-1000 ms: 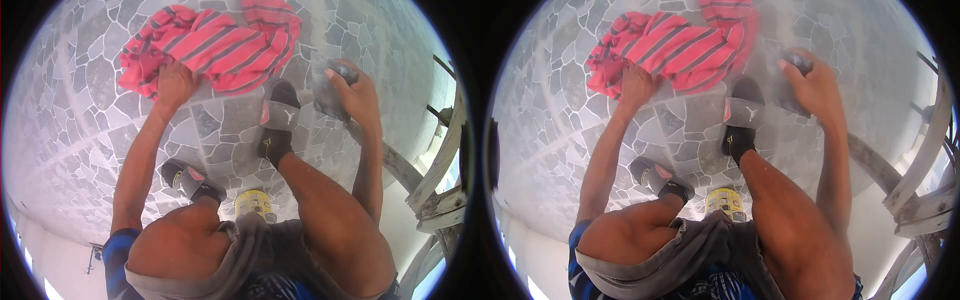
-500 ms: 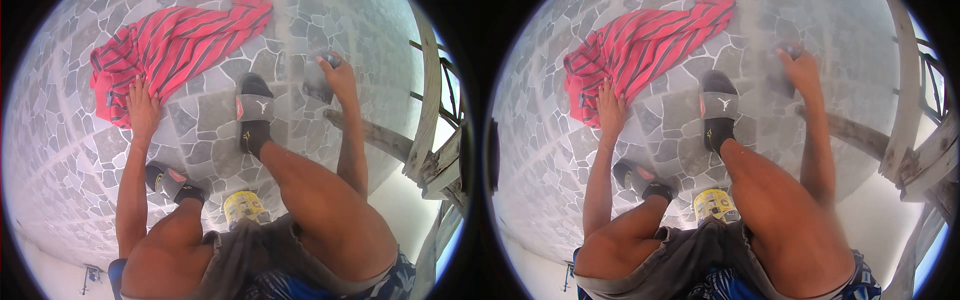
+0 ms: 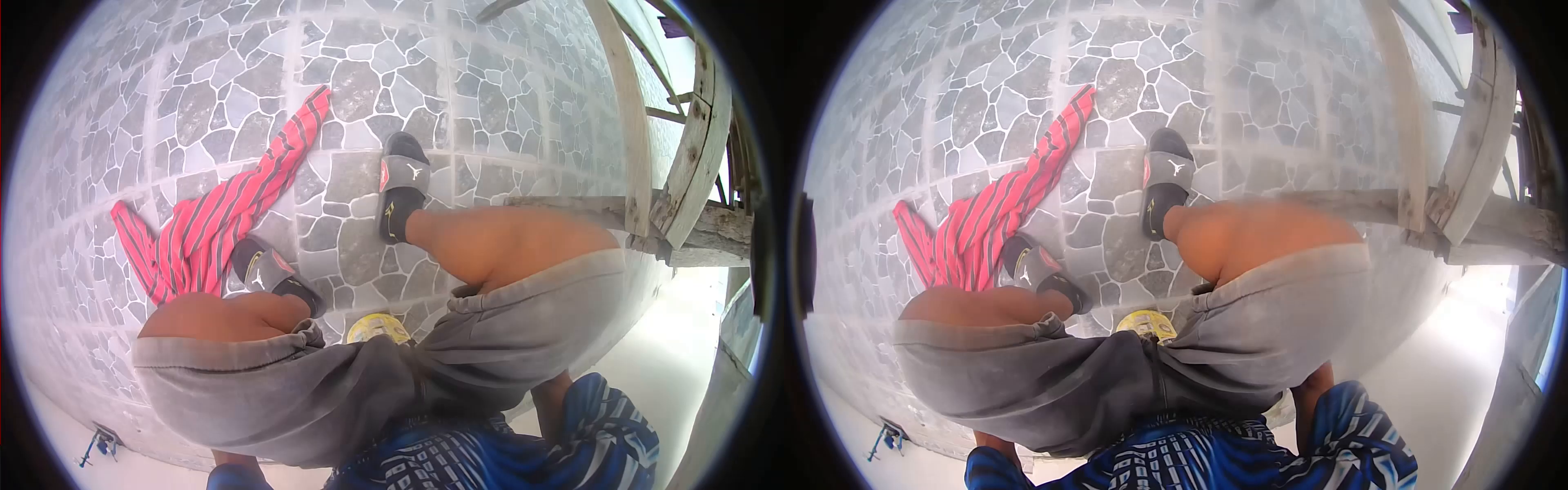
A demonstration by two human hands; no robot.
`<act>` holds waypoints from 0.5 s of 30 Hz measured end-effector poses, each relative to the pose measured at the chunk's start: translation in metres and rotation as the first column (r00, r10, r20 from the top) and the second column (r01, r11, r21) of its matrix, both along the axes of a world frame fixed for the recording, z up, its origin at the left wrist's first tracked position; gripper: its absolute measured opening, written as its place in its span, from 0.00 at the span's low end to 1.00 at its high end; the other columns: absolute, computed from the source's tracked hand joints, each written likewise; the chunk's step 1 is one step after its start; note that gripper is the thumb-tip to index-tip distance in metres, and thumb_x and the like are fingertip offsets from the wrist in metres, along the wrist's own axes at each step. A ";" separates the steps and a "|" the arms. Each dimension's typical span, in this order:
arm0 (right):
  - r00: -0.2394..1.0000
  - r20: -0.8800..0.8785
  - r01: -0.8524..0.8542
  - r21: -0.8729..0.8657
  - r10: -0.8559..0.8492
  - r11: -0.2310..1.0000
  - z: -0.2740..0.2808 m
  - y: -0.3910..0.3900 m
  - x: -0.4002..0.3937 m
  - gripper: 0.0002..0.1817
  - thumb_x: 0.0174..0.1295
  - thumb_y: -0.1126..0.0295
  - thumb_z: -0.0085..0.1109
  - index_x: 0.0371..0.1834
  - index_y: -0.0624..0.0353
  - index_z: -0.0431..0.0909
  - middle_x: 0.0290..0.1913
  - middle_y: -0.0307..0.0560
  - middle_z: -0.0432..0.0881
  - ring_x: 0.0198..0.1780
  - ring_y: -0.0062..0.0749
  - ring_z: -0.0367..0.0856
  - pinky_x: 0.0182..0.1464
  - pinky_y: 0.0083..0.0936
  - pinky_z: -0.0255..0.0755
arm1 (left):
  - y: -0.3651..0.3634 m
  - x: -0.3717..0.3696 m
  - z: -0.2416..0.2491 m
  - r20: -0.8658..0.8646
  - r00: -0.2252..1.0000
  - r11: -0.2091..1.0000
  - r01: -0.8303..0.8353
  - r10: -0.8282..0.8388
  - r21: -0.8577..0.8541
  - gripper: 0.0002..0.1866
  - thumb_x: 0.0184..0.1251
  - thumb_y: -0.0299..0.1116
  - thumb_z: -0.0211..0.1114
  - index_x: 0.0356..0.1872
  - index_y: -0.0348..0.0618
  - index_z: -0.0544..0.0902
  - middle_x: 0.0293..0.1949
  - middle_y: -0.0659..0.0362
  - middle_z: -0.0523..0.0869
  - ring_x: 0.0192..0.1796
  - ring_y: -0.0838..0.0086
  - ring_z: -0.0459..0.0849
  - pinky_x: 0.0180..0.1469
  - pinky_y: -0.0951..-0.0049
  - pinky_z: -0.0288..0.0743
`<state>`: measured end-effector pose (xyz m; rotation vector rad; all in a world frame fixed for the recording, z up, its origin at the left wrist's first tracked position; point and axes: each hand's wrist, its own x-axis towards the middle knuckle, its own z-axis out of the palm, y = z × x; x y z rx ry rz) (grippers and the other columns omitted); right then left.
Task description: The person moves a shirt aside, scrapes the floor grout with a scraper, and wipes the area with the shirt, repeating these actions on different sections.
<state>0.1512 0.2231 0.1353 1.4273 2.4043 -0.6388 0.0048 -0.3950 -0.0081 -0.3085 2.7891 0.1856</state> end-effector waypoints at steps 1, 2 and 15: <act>1.000 -0.001 0.010 -0.041 -0.010 0.999 -0.007 -0.019 -0.001 0.22 0.70 0.54 0.62 0.54 0.62 0.84 0.44 0.57 0.89 0.48 0.46 0.88 0.53 0.39 0.76 | -0.002 0.026 0.000 0.055 0.996 0.997 -0.074 0.073 0.015 0.29 0.79 0.39 0.60 0.74 0.34 0.68 0.72 0.41 0.72 0.74 0.53 0.71 0.75 0.56 0.66; 1.000 -0.004 0.021 -0.084 -0.021 0.996 -0.011 -0.033 0.002 0.22 0.70 0.54 0.62 0.54 0.62 0.84 0.44 0.57 0.89 0.48 0.45 0.88 0.53 0.39 0.76 | 0.000 0.046 -0.002 0.100 0.986 0.989 -0.141 0.137 0.037 0.29 0.79 0.39 0.60 0.74 0.34 0.68 0.72 0.41 0.73 0.74 0.53 0.72 0.75 0.56 0.66; 0.989 -0.054 -0.145 -0.442 0.135 0.885 -0.050 -0.108 -0.040 0.25 0.70 0.51 0.62 0.54 0.64 0.84 0.44 0.56 0.89 0.47 0.43 0.87 0.52 0.38 0.76 | -0.058 0.159 0.020 0.372 0.821 0.840 -0.517 0.432 0.164 0.29 0.77 0.39 0.62 0.73 0.34 0.69 0.70 0.42 0.76 0.71 0.57 0.75 0.71 0.58 0.70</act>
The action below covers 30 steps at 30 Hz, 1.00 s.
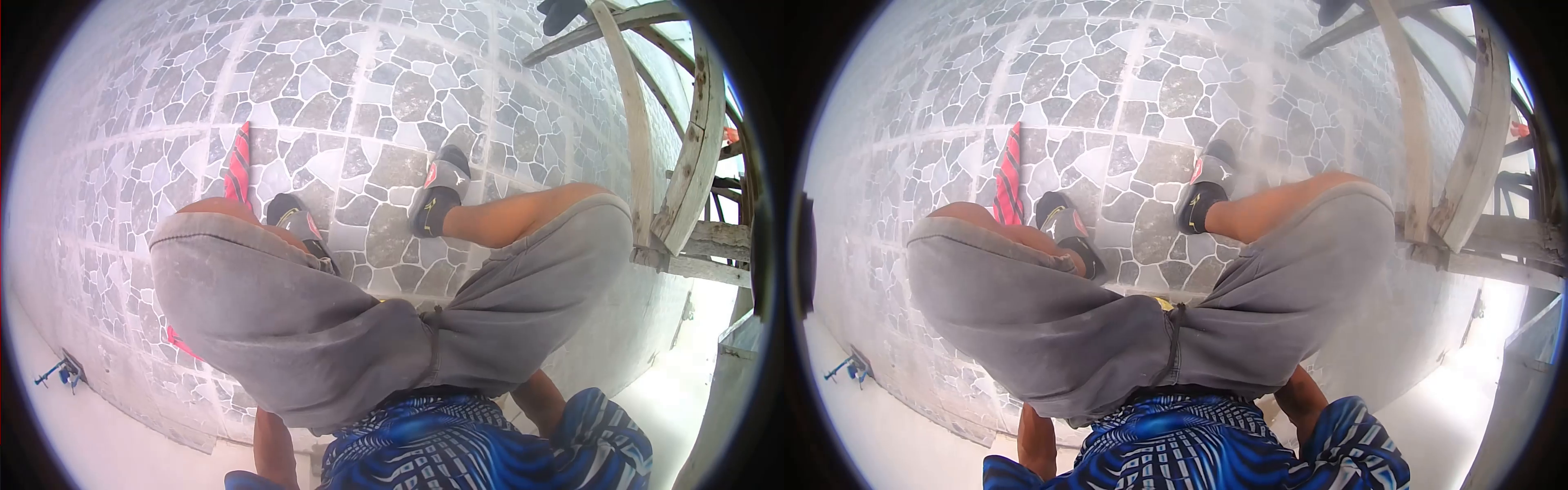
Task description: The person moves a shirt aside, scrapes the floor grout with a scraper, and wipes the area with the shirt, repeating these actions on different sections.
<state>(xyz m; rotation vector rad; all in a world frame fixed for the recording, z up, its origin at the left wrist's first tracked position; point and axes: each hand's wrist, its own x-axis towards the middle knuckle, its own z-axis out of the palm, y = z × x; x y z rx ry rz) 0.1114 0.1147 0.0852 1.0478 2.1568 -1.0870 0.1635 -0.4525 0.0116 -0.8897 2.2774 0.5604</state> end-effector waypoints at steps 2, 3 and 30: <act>0.999 0.041 -0.013 -0.043 0.015 0.999 0.000 0.007 0.035 0.25 0.70 0.51 0.62 0.54 0.64 0.84 0.44 0.55 0.89 0.47 0.43 0.87 0.52 0.38 0.76 | -0.005 0.021 0.005 0.041 0.998 0.999 -0.037 0.036 0.017 0.29 0.77 0.39 0.63 0.72 0.34 0.69 0.69 0.43 0.76 0.70 0.57 0.76 0.71 0.59 0.70; 0.997 0.072 -0.009 -0.067 0.014 0.998 0.001 0.008 0.056 0.25 0.70 0.50 0.62 0.54 0.64 0.84 0.44 0.55 0.89 0.47 0.43 0.87 0.52 0.38 0.76 | -0.006 0.030 0.007 0.063 0.997 0.998 -0.055 0.054 0.027 0.29 0.77 0.39 0.63 0.72 0.34 0.70 0.69 0.43 0.76 0.70 0.58 0.76 0.70 0.59 0.70; 0.659 0.723 0.308 -0.509 0.205 0.804 0.026 -0.043 0.096 0.37 0.73 0.39 0.54 0.53 0.71 0.83 0.45 0.53 0.88 0.47 0.34 0.84 0.50 0.34 0.75 | 0.248 0.059 0.055 0.785 0.542 0.399 -0.819 0.300 0.413 0.30 0.74 0.38 0.69 0.70 0.33 0.73 0.63 0.46 0.83 0.63 0.66 0.84 0.63 0.63 0.78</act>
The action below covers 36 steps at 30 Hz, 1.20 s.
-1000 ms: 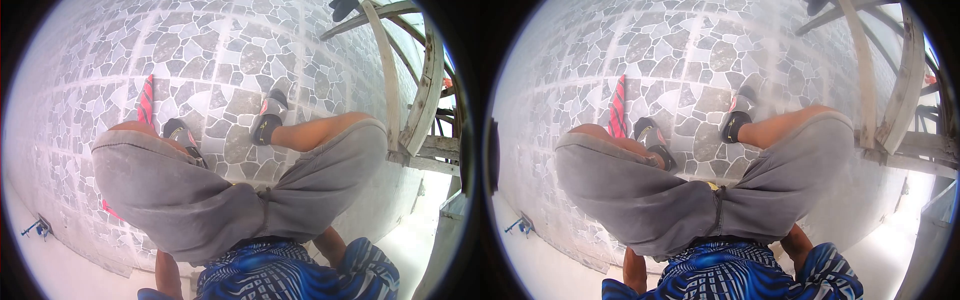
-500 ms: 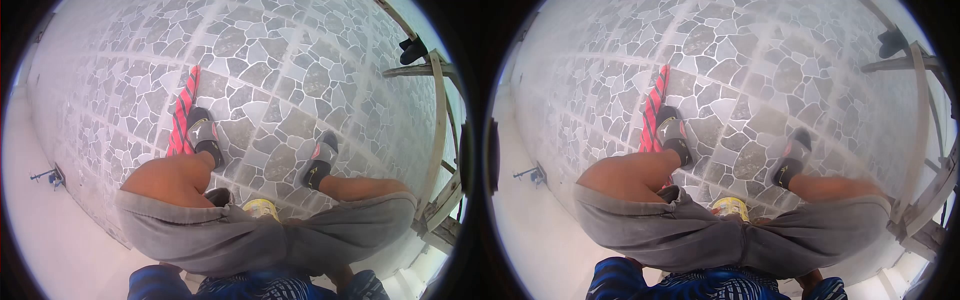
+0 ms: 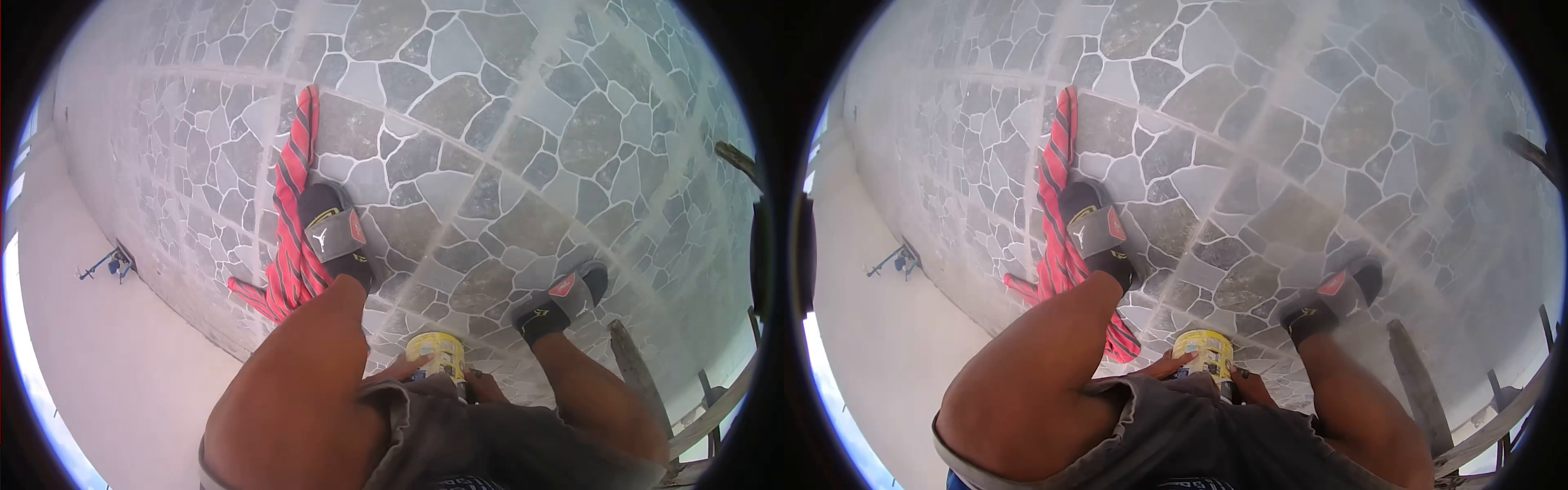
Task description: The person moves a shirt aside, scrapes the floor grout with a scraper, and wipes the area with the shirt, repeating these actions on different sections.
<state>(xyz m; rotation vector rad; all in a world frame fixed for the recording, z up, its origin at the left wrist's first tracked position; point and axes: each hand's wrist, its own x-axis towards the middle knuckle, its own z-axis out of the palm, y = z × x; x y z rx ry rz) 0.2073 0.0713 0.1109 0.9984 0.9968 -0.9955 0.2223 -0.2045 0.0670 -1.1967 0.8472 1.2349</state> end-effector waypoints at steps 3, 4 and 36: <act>0.972 -0.072 -0.219 0.052 0.223 0.974 -0.019 0.002 0.021 0.40 0.70 0.34 0.52 0.53 0.69 0.84 0.44 0.60 0.88 0.47 0.46 0.87 0.50 0.39 0.76 | 0.022 -0.091 0.010 -0.010 0.994 0.994 0.109 -0.109 0.011 0.37 0.70 0.41 0.74 0.71 0.30 0.68 0.63 0.48 0.82 0.61 0.69 0.83 0.62 0.66 0.79; 0.977 -0.012 -0.212 0.039 0.212 0.977 -0.020 0.005 0.013 0.42 0.69 0.32 0.51 0.53 0.68 0.85 0.43 0.63 0.89 0.48 0.51 0.88 0.50 0.42 0.76 | 0.026 -0.110 0.021 0.001 0.987 0.987 0.158 -0.158 0.015 0.41 0.68 0.42 0.76 0.72 0.28 0.65 0.63 0.50 0.81 0.60 0.71 0.83 0.62 0.68 0.79; 0.574 -0.488 0.274 0.871 0.657 0.408 0.172 0.288 -0.106 0.23 0.65 0.60 0.51 0.49 0.71 0.82 0.33 0.65 0.83 0.36 0.54 0.81 0.45 0.44 0.74 | -0.283 -0.246 -0.030 -0.213 0.689 0.358 0.072 -0.693 -0.931 0.32 0.66 0.39 0.68 0.64 0.28 0.69 0.59 0.44 0.79 0.59 0.57 0.80 0.60 0.57 0.75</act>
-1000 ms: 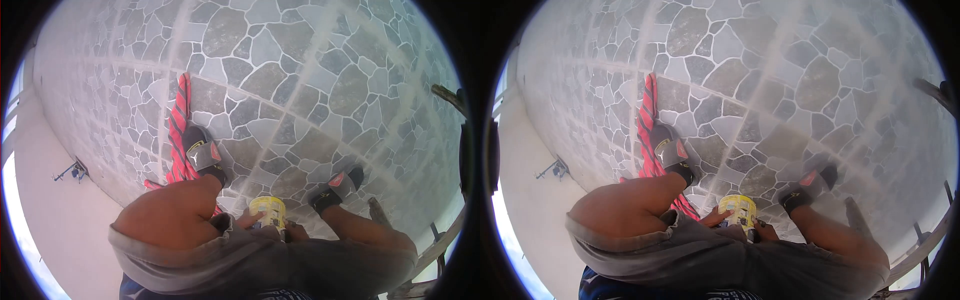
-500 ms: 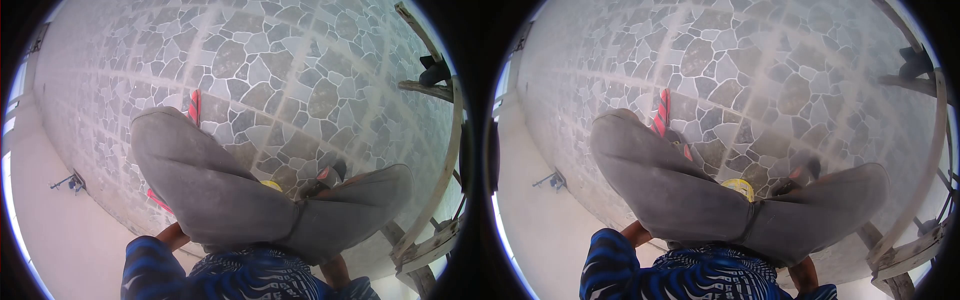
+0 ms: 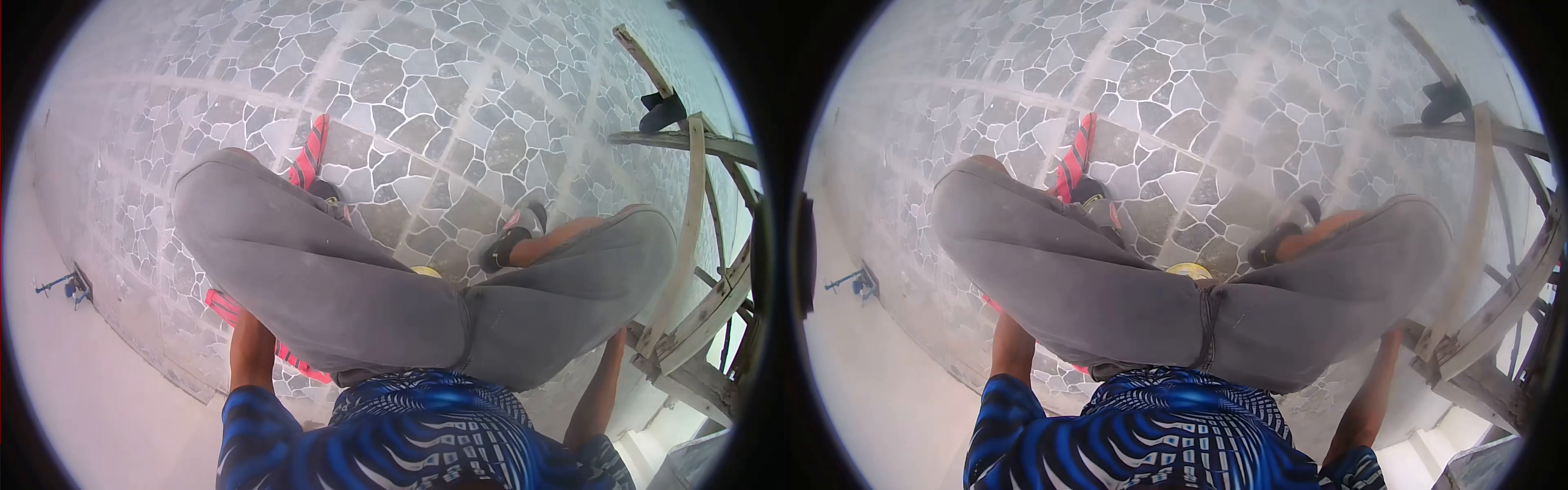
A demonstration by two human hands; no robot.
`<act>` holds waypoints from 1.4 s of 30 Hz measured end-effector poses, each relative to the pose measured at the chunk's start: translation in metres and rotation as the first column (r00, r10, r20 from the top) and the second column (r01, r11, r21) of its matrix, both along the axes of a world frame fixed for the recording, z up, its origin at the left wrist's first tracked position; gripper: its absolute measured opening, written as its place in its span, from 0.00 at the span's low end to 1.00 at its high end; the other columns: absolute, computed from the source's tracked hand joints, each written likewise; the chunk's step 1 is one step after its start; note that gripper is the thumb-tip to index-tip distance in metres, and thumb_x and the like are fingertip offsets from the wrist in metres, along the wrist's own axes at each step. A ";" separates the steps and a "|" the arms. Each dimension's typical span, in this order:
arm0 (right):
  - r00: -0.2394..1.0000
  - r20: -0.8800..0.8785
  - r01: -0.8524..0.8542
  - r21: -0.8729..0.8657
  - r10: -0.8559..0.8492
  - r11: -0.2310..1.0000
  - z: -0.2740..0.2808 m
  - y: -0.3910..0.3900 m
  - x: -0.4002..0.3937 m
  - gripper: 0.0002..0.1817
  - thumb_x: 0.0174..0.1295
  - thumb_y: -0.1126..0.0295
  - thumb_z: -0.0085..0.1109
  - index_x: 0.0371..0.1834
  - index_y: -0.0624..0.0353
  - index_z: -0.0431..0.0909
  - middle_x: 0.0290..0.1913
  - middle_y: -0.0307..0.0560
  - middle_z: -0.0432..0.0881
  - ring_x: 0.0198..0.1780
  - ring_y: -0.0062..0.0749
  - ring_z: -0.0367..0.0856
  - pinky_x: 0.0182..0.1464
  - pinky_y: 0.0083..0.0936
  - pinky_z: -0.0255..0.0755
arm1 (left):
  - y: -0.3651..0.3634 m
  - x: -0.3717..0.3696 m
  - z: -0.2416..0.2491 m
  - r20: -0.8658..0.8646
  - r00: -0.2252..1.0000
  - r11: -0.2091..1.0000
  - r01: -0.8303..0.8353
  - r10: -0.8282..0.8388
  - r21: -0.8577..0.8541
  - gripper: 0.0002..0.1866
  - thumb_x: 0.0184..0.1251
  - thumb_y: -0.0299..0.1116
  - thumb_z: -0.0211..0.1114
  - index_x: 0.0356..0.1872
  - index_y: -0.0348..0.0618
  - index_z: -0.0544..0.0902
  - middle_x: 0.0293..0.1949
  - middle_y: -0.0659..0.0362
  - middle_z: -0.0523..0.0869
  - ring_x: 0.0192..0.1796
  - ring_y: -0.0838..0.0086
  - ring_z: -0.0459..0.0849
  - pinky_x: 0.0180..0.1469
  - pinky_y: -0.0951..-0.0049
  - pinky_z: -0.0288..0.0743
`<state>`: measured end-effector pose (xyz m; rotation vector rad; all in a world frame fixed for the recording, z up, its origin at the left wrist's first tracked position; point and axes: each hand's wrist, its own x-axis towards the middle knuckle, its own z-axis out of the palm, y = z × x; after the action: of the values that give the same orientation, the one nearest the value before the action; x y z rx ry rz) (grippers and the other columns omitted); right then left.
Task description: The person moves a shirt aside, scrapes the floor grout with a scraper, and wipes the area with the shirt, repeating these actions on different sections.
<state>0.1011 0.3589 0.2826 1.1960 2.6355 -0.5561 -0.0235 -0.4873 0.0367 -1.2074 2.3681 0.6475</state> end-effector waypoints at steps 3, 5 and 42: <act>0.972 -0.148 -0.161 0.141 0.182 0.977 0.068 0.005 -0.086 0.22 0.65 0.62 0.51 0.48 0.72 0.82 0.31 0.65 0.83 0.34 0.54 0.80 0.44 0.45 0.74 | 0.009 0.019 -0.008 0.008 1.000 1.000 -0.020 0.020 -0.011 0.31 0.66 0.38 0.67 0.63 0.28 0.69 0.58 0.44 0.79 0.59 0.56 0.79 0.60 0.55 0.74; 0.918 -0.215 -0.285 0.230 0.334 0.931 0.116 0.000 -0.143 0.20 0.64 0.64 0.51 0.48 0.72 0.82 0.30 0.65 0.82 0.33 0.55 0.80 0.43 0.45 0.74 | 0.011 0.026 -0.008 0.005 0.999 0.999 -0.033 0.033 -0.027 0.30 0.66 0.38 0.66 0.63 0.28 0.70 0.58 0.44 0.79 0.59 0.56 0.79 0.60 0.55 0.74; 0.775 -0.019 -0.564 -0.472 0.632 0.677 -0.267 -0.499 -0.468 0.24 0.64 0.54 0.66 0.52 0.65 0.84 0.48 0.61 0.88 0.54 0.55 0.86 0.57 0.44 0.76 | 0.066 -0.091 -0.064 -0.443 0.895 0.866 -0.187 -0.043 -0.464 0.22 0.59 0.28 0.55 0.56 0.32 0.74 0.57 0.42 0.75 0.62 0.45 0.70 0.67 0.45 0.60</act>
<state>-0.3673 -0.1405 0.0152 0.1806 2.3631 -0.8382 -0.1149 -0.4215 -0.0275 -1.4931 3.0163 0.3612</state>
